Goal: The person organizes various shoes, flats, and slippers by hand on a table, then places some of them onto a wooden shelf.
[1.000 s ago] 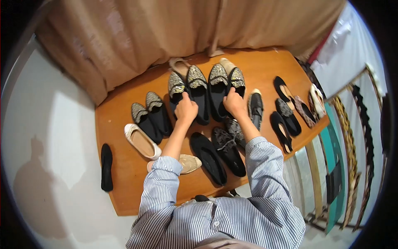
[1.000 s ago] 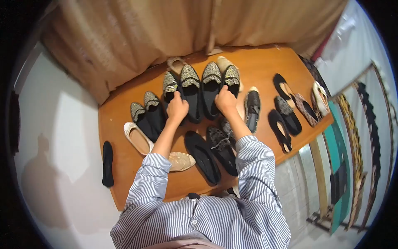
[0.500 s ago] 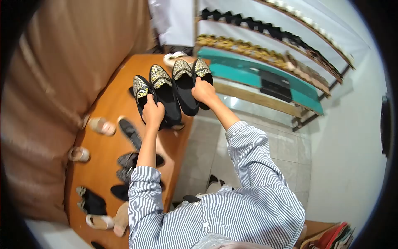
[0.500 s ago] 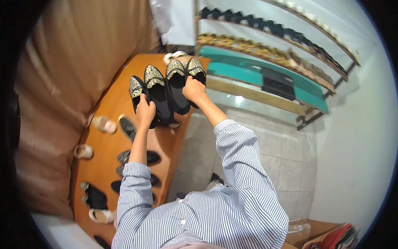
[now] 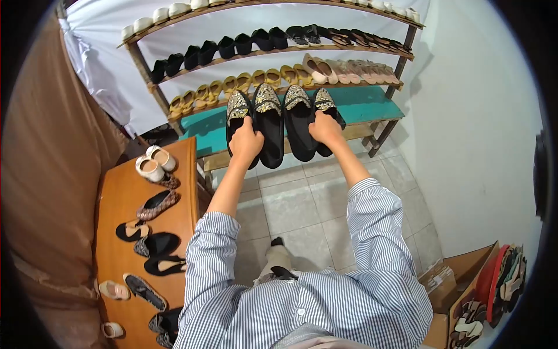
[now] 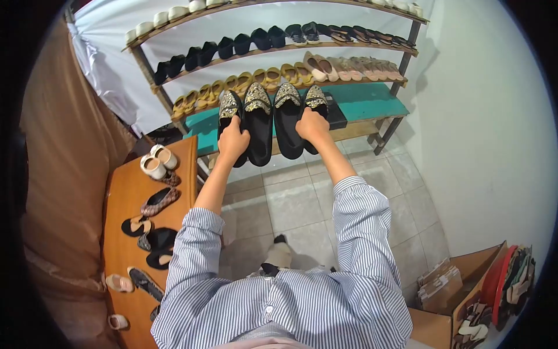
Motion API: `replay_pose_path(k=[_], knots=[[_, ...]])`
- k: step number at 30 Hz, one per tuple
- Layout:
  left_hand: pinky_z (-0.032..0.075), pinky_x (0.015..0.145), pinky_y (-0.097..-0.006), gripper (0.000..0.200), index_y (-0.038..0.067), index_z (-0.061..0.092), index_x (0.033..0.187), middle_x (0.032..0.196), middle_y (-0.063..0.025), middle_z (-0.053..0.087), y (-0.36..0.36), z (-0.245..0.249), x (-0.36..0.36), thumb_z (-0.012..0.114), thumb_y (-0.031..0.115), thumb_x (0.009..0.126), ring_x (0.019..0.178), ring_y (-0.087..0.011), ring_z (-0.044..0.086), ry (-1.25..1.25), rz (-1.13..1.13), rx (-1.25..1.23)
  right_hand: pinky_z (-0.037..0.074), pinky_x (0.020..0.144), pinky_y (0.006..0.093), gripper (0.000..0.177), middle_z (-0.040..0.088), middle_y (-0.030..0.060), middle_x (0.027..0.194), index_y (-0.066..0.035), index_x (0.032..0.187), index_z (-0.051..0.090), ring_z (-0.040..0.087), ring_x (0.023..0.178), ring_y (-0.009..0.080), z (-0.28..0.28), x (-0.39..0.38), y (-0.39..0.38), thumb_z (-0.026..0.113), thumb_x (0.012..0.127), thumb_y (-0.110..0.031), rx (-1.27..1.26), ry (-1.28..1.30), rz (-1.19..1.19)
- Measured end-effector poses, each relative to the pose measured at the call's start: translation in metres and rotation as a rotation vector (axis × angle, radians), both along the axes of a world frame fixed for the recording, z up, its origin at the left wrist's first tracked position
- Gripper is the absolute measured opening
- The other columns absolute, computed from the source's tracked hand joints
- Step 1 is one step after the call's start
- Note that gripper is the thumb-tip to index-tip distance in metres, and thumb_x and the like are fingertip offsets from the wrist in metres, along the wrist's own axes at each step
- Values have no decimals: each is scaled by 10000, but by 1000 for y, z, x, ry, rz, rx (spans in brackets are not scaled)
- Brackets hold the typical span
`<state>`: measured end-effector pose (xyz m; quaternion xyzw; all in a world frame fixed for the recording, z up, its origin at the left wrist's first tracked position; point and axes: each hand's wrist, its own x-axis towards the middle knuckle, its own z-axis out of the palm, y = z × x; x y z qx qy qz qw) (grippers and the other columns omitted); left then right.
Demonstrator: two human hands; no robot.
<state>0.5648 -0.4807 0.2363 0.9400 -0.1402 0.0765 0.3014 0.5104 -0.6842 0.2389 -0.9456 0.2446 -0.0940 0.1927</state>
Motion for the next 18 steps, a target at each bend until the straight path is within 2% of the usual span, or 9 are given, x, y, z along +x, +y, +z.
replay_pose_path(k=[2, 3, 8, 11, 14, 18], knots=[[434, 765, -466, 343, 78, 504, 1032, 947, -220, 592, -19, 15, 36, 523, 185, 706, 899, -395, 555, -42, -27, 23, 435, 839, 431, 401, 576, 218, 1026, -6, 1094, 501, 548, 982, 345, 13, 24, -27, 505, 739, -194, -32, -13, 6], [448, 743, -480, 315, 69, 501, 999, 883, -232, 600, -24, 23, 55, 508, 158, 697, 855, -407, 568, -112, -55, 16, 441, 835, 421, 381, 573, 206, 1045, -7, 1072, 510, 548, 991, 333, 21, 39, -38, 515, 749, -210, -57, -19, 24], [443, 804, -435, 396, 84, 558, 1039, 976, -194, 601, -17, 80, 168, 516, 187, 659, 944, -350, 562, -185, -58, 101, 421, 875, 397, 456, 548, 221, 1084, -27, 1097, 557, 531, 1019, 329, 68, 136, -79, 525, 682, -213, -114, -98, 171], [452, 799, -410, 410, 94, 572, 1045, 994, -173, 602, 2, 111, 221, 531, 187, 648, 954, -325, 565, -195, -18, 182, 418, 873, 397, 455, 550, 235, 1065, -17, 1081, 564, 534, 1008, 338, 101, 194, -74, 518, 671, -208, -115, -96, 290], [455, 795, -405, 401, 98, 581, 1030, 986, -161, 608, 20, 126, 261, 542, 186, 640, 951, -319, 567, -208, 85, 195, 429, 845, 400, 396, 568, 246, 1009, 12, 989, 600, 552, 962, 356, 126, 245, -56, 506, 671, -205, -43, -105, 399], [459, 790, -400, 386, 109, 587, 1017, 981, -150, 611, 42, 140, 300, 547, 188, 641, 940, -305, 575, -218, 235, 285, 441, 832, 399, 366, 575, 235, 1004, 16, 965, 606, 558, 956, 354, 141, 318, -21, 497, 681, -188, -129, -76, 465]])
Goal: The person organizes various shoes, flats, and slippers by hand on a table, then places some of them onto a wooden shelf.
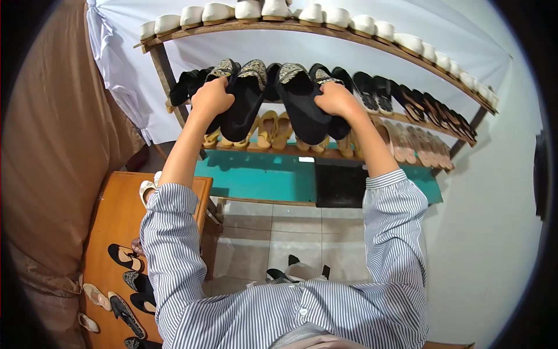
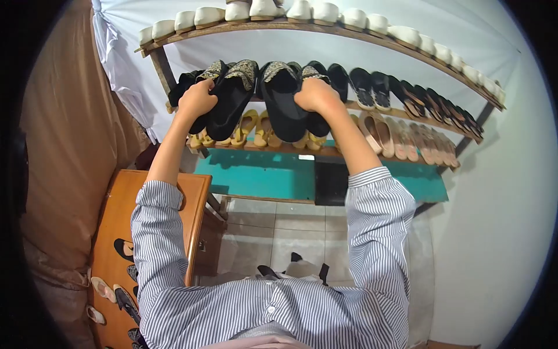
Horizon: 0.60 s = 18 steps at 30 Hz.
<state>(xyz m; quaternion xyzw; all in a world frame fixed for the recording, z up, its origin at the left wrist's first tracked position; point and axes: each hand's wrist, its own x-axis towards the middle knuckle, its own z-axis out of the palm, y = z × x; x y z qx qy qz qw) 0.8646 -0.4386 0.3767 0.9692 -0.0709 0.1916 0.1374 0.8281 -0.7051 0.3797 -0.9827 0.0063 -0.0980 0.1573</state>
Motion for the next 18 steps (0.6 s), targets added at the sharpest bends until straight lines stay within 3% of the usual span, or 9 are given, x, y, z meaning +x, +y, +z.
replay_pose_path(k=[4, 10, 18], knots=[[467, 774, -390, 372, 137, 607, 1005, 977, -122, 619, 24, 6, 43, 550, 206, 644, 923, -289, 586, 32, 149, -22, 448, 827, 382, 346, 589, 190, 1030, -10, 973, 617, 566, 974, 322, 18, 53, 39, 504, 694, -181, -63, 40, 19], [463, 792, -384, 366, 152, 617, 1001, 1000, -114, 615, 56, 17, 98, 545, 221, 649, 941, -279, 580, -15, 211, -28, 447, 836, 368, 334, 585, 180, 1059, -26, 979, 626, 565, 998, 297, 37, 125, 94, 507, 694, -152, -77, 39, 77], [465, 797, -376, 360, 146, 626, 991, 993, -114, 619, 102, 24, 172, 554, 227, 647, 942, -272, 584, -18, 235, 7, 436, 857, 355, 361, 568, 147, 1116, -63, 1039, 613, 543, 1048, 274, 39, 198, 140, 513, 700, -137, -79, 87, -19]])
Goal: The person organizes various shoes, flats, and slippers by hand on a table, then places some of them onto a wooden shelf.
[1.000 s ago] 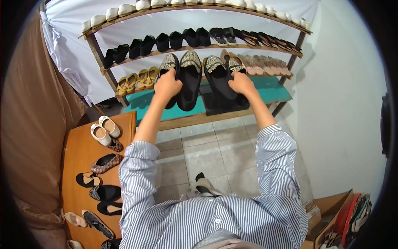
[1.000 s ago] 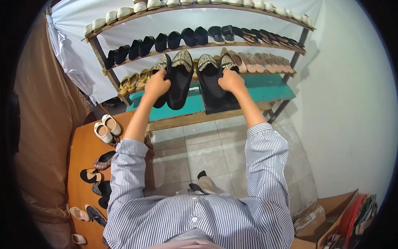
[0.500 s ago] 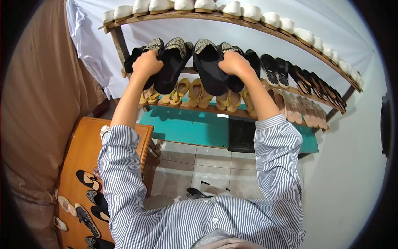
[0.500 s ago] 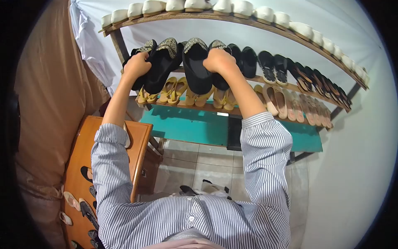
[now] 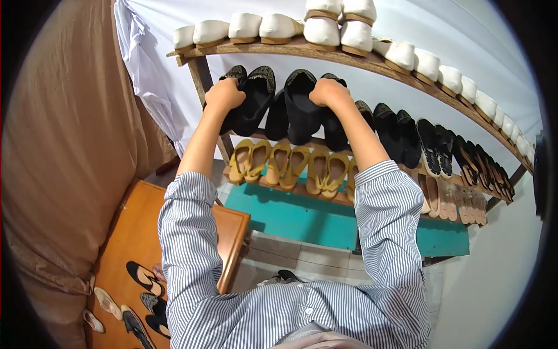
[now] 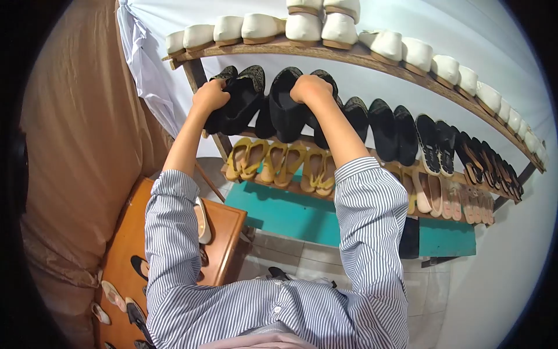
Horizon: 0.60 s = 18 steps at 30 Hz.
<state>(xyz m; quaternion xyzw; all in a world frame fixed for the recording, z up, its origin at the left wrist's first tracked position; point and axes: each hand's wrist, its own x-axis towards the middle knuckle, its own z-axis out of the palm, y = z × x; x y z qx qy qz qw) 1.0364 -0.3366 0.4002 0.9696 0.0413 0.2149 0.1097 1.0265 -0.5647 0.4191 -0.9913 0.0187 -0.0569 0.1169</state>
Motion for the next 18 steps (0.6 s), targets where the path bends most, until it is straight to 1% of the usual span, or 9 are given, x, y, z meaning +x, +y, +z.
replay_pose_path(k=[6, 8, 10, 12, 13, 14, 16, 18], knots=[[463, 813, -379, 378, 83, 611, 1007, 1035, -144, 599, 21, -3, 52, 563, 244, 668, 965, -286, 576, 61, -35, 58, 449, 837, 367, 357, 567, 124, 1129, -76, 1046, 615, 540, 1059, 262, -6, 39, 31, 518, 708, -137, -48, 74, -29], [457, 809, -378, 386, 141, 615, 1017, 1031, -129, 602, 23, -9, 70, 557, 259, 654, 968, -277, 572, 77, -34, 70, 448, 845, 363, 370, 549, 112, 1162, -80, 1074, 600, 528, 1079, 252, -8, 51, 40, 522, 718, -145, -41, 89, -45], [451, 817, -377, 401, 140, 606, 1033, 1052, -124, 596, 24, -13, 81, 557, 269, 656, 984, -278, 564, 104, -52, 66, 441, 862, 352, 409, 521, 94, 1205, -88, 1131, 562, 506, 1109, 235, -4, 55, 52, 528, 729, -152, -15, 143, -100], [444, 829, -375, 428, 133, 589, 1061, 1070, -120, 589, 25, -19, 84, 557, 274, 659, 998, -280, 557, 201, -48, 88, 436, 868, 347, 417, 523, 96, 1202, -78, 1138, 555, 510, 1105, 233, -9, 63, 59, 519, 728, -148, -24, 169, -94], [435, 843, -375, 458, 101, 573, 1081, 1080, -124, 585, 24, -20, 85, 551, 284, 662, 1017, -283, 548, 239, -56, 81, 434, 861, 331, 427, 528, 98, 1197, -67, 1129, 561, 516, 1099, 231, -13, 67, 62, 508, 712, -141, -30, 178, -90], [435, 843, -375, 458, 101, 573, 1081, 1080, -124, 585, 24, -20, 85, 551, 284, 662, 1017, -283, 548, 245, -58, 79, 434, 861, 331, 427, 528, 98, 1197, -67, 1129, 561, 516, 1099, 231, -17, 70, 63, 508, 712, -141, -32, 184, -91], [435, 858, -371, 495, 67, 536, 1137, 1133, -138, 557, 21, -15, 81, 545, 276, 688, 1046, -278, 538, 302, -90, 106, 422, 867, 352, 445, 540, 143, 1164, -51, 1086, 583, 524, 1079, 264, -22, 73, 64, 474, 667, -149, -90, 222, -36], [433, 861, -366, 493, 66, 539, 1136, 1140, -135, 554, 20, -11, 81, 533, 271, 687, 1047, -283, 537, 326, -88, 107, 422, 864, 352, 449, 547, 139, 1156, -57, 1078, 590, 531, 1069, 268, -20, 73, 64, 473, 655, -155, -102, 243, -20]])
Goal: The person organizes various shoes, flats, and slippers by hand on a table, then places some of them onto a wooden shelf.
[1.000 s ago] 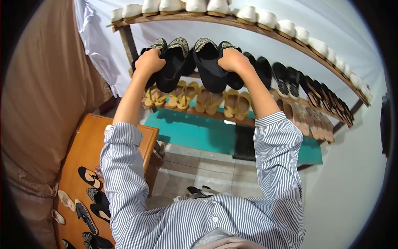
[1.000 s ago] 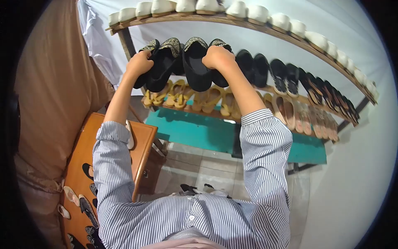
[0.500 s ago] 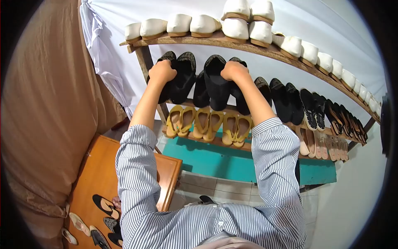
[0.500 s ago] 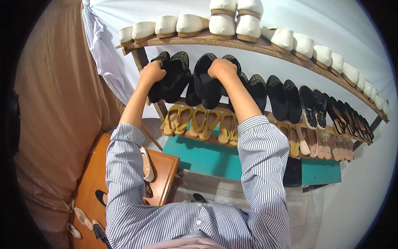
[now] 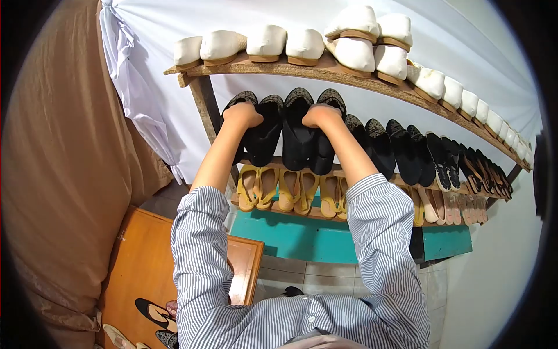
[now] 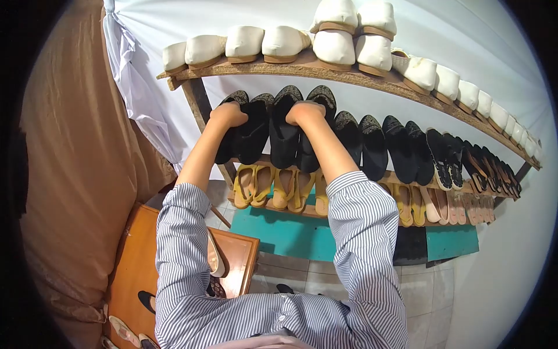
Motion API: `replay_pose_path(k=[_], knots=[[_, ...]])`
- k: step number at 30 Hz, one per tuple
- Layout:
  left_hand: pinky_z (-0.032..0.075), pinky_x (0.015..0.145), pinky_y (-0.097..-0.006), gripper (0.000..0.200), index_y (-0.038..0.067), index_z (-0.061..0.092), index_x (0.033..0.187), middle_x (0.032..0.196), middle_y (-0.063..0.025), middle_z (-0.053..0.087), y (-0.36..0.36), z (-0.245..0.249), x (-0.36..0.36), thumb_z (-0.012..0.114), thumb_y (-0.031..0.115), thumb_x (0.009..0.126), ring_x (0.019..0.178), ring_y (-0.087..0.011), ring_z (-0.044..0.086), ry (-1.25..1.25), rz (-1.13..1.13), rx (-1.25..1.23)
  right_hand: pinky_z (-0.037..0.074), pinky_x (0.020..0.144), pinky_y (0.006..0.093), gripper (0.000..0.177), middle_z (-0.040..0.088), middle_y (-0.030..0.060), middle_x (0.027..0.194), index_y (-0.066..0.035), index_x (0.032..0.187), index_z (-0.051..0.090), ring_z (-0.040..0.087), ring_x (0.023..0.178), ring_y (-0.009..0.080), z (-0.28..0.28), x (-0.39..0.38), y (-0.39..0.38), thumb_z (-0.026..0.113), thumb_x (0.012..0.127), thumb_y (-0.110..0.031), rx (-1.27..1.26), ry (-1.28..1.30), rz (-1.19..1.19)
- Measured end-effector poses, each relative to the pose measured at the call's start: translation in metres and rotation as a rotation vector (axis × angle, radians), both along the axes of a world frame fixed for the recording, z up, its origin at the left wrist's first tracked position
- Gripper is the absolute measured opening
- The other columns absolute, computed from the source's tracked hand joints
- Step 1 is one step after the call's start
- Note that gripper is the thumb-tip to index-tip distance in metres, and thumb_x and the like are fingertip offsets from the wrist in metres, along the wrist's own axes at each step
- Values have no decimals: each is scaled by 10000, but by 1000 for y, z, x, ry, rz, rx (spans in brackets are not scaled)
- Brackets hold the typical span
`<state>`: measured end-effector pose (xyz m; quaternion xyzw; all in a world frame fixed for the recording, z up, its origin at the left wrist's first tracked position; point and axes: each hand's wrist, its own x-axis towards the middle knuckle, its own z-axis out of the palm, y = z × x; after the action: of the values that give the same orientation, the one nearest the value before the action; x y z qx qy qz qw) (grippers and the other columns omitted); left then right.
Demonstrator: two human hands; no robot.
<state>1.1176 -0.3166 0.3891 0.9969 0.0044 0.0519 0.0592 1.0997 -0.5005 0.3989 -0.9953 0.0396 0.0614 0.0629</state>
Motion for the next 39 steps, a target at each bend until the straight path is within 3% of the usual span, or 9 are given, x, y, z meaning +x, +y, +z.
replay_pose_path(k=[8, 12, 14, 20, 24, 26, 29, 32, 39], knots=[[416, 875, -368, 476, 74, 590, 1085, 1138, -133, 558, -5, 11, -8, 532, 310, 675, 1061, -269, 530, 24, -4, 33, 431, 852, 374, 422, 552, 137, 1145, -58, 1071, 593, 537, 1055, 278, 9, -13, 3, 481, 692, -205, -26, -66, -27], [431, 858, -365, 475, 63, 594, 1072, 1123, -139, 564, -6, 10, -13, 539, 332, 684, 1049, -271, 536, 10, -12, 37, 449, 825, 327, 410, 542, 78, 1182, -115, 1115, 582, 535, 1074, 222, 6, -17, 0, 496, 727, -214, -71, -67, -41], [464, 790, -383, 505, 34, 628, 975, 1016, -159, 604, -5, 7, -14, 543, 437, 683, 943, -302, 579, -156, -59, -4, 450, 821, 334, 405, 544, 79, 1178, -116, 1117, 580, 534, 1073, 228, 6, -22, -1, 493, 740, -236, -62, -108, -60], [483, 697, -406, 386, 19, 642, 830, 868, -145, 637, -6, 12, -28, 558, 368, 691, 774, -338, 610, -464, -19, -79, 455, 811, 341, 381, 550, 89, 1165, -107, 1097, 589, 543, 1056, 246, 12, -32, -5, 484, 757, -243, -13, -168, -107], [468, 743, -401, 332, 33, 638, 851, 867, -145, 628, -8, 3, -34, 554, 321, 709, 822, -331, 592, -508, -232, -228, 458, 818, 361, 352, 571, 122, 1121, -67, 1053, 605, 557, 1024, 271, 1, -24, -12, 501, 751, -215, 37, -197, -30], [433, 814, -404, 367, 53, 616, 941, 940, -151, 594, -17, -6, -46, 569, 343, 721, 933, -321, 541, -552, -683, -215, 461, 821, 382, 312, 588, 164, 1064, -21, 996, 618, 571, 987, 298, -10, -22, -8, 527, 734, -163, 94, -293, 96], [373, 874, -459, 597, 68, 520, 1125, 1102, -139, 519, -36, -19, -75, 618, 452, 679, 1062, -320, 456, -225, -678, 12, 468, 812, 394, 274, 597, 188, 1023, -9, 956, 629, 577, 964, 315, -13, -31, -1, 540, 723, -122, 151, -338, 110], [385, 830, -441, 606, 58, 480, 1116, 1071, -104, 538, -48, -33, -83, 651, 414, 656, 1053, -275, 475, -231, -611, 231, 471, 808, 389, 272, 600, 184, 1018, -20, 960, 631, 578, 964, 314, -14, -29, -3, 544, 726, -130, 131, -337, 108], [381, 813, -435, 572, 66, 458, 1124, 1011, -120, 563, -54, -29, -83, 631, 365, 668, 1011, -274, 500, -289, -619, 112, 460, 811, 387, 380, 598, 175, 1030, -30, 981, 624, 575, 977, 293, -7, -37, -19, 498, 773, -322, 105, -327, 75]])
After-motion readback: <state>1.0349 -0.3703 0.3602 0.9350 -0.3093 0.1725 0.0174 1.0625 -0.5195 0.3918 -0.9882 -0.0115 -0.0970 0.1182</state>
